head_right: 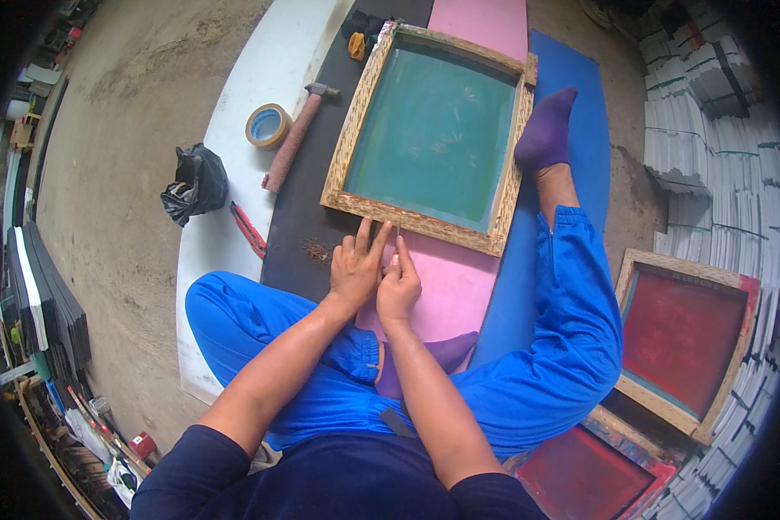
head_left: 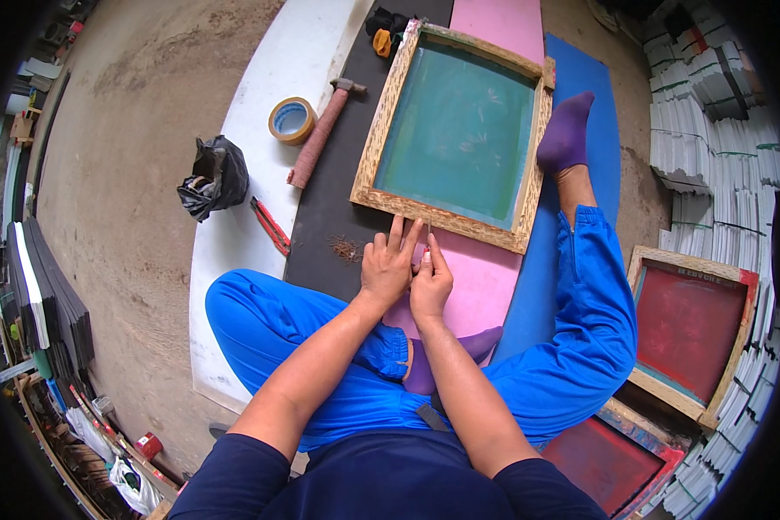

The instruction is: The person sits on the floor and uses a utility knife to trim the edges of a black strip of material placed on a pink sheet. They repeatedly cut and adjust the strip while working on a wooden frame with a green surface.

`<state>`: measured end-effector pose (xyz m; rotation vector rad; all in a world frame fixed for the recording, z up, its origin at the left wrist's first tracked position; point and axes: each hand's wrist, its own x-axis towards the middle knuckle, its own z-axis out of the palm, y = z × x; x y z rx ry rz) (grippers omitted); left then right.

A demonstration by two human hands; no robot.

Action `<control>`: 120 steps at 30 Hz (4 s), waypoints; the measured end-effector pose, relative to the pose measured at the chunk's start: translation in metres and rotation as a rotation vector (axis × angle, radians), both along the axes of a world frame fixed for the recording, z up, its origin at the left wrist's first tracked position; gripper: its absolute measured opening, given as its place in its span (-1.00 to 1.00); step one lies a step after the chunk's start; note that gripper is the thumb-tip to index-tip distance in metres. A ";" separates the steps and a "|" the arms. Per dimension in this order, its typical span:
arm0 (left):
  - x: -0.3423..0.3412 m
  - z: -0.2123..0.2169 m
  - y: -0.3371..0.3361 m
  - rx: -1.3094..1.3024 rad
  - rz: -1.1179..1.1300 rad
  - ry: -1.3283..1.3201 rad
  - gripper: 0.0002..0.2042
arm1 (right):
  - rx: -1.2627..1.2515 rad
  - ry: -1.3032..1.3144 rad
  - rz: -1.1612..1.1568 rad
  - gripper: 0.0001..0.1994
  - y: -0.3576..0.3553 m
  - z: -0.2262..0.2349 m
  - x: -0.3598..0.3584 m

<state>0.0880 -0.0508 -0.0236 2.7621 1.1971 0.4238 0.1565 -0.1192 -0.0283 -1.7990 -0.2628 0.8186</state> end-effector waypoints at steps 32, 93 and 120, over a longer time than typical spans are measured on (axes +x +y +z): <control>-0.005 -0.010 0.000 0.018 -0.014 -0.060 -0.29 | 0.288 1.137 -0.074 -0.68 -0.016 0.026 0.062; 0.061 0.014 -0.039 -1.781 0.494 -1.143 -0.63 | -0.576 -0.269 1.221 -0.75 0.033 0.087 0.153; 0.077 0.011 -0.013 -2.006 0.724 -1.552 -0.71 | -0.986 -0.525 1.493 -0.63 0.124 0.108 0.133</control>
